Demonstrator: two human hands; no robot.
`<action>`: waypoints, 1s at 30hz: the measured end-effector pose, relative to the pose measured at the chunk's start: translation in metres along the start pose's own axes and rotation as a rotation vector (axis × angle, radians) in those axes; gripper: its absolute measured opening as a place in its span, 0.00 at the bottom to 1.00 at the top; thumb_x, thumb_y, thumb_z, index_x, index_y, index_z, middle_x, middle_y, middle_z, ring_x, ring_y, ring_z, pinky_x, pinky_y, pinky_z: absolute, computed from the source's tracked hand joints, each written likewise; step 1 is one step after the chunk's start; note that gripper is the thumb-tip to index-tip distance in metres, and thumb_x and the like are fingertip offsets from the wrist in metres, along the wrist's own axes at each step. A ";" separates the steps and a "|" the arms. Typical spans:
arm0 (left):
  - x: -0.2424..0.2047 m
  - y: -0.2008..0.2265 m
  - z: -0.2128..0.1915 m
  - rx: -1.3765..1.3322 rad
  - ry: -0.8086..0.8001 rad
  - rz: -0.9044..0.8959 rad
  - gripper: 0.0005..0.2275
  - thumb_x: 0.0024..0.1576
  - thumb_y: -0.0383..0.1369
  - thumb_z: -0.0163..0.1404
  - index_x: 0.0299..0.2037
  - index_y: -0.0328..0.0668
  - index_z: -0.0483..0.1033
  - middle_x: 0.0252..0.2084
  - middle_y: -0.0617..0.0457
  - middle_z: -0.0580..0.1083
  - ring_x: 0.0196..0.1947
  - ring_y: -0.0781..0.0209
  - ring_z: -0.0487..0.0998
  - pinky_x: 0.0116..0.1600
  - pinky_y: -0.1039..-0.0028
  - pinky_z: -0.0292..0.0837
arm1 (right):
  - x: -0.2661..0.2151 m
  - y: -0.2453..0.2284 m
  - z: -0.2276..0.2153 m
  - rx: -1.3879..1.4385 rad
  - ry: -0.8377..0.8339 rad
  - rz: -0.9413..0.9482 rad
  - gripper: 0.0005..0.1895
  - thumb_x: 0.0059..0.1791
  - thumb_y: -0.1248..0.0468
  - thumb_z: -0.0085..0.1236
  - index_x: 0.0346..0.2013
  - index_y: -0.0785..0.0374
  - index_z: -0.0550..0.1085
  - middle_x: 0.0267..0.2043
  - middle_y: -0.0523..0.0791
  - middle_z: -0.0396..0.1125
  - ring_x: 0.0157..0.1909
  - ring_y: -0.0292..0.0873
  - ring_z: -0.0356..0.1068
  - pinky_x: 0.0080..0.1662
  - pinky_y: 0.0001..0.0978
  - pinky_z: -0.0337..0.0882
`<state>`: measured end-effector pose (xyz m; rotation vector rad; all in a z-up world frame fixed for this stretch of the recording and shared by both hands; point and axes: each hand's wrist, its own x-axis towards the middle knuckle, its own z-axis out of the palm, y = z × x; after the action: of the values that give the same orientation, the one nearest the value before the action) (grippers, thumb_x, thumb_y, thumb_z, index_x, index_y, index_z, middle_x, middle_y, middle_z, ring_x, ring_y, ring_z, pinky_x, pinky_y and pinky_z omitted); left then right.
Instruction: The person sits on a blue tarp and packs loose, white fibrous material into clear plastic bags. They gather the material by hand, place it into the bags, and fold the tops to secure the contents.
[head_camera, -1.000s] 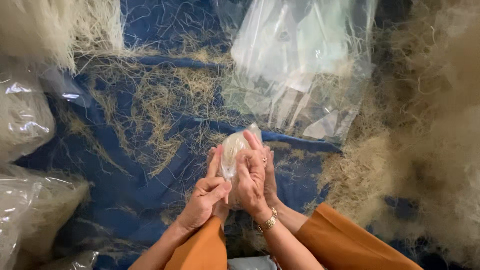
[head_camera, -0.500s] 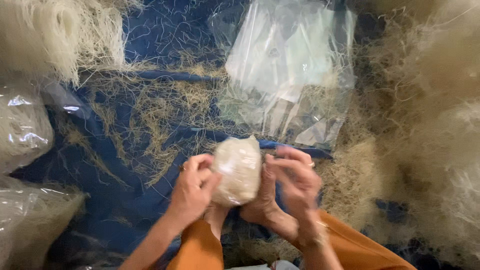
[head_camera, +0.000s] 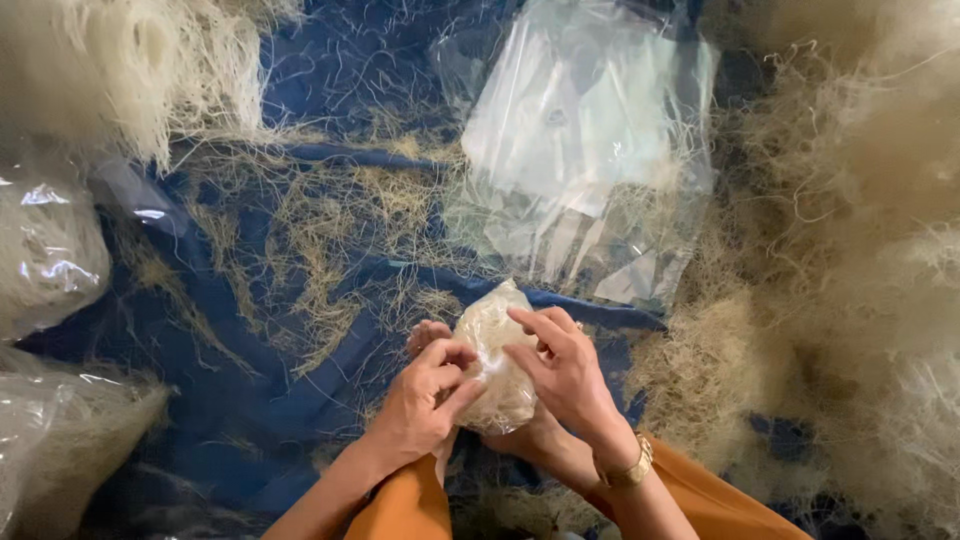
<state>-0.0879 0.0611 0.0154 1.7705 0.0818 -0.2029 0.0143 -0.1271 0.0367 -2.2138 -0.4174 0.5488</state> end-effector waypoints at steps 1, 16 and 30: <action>-0.001 0.001 0.001 -0.002 -0.003 -0.005 0.13 0.60 0.37 0.50 0.35 0.31 0.79 0.48 0.52 0.72 0.47 0.57 0.77 0.50 0.65 0.70 | -0.002 0.000 0.000 0.001 -0.002 0.006 0.19 0.47 0.63 0.61 0.54 0.55 0.77 0.38 0.41 0.67 0.29 0.36 0.61 0.35 0.28 0.63; 0.037 0.001 0.019 -0.142 0.031 0.356 0.16 0.59 0.25 0.48 0.18 0.33 0.64 0.37 0.41 0.79 0.38 0.52 0.80 0.40 0.64 0.74 | 0.012 -0.038 -0.021 -0.882 -0.466 -0.362 0.20 0.29 0.41 0.59 0.13 0.44 0.59 0.10 0.35 0.58 0.10 0.38 0.58 0.18 0.36 0.62; 0.018 0.051 -0.024 -0.293 -0.080 0.151 0.17 0.58 0.33 0.53 0.18 0.43 0.63 0.52 0.47 0.72 0.44 0.66 0.74 0.50 0.71 0.67 | -0.024 -0.021 -0.035 1.349 -0.345 0.158 0.07 0.58 0.66 0.41 0.36 0.62 0.63 0.42 0.54 0.69 0.15 0.29 0.42 0.19 0.19 0.43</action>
<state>-0.0593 0.0726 0.0658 1.4674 -0.0763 -0.1439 0.0095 -0.1466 0.0795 -0.8519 0.0186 0.9333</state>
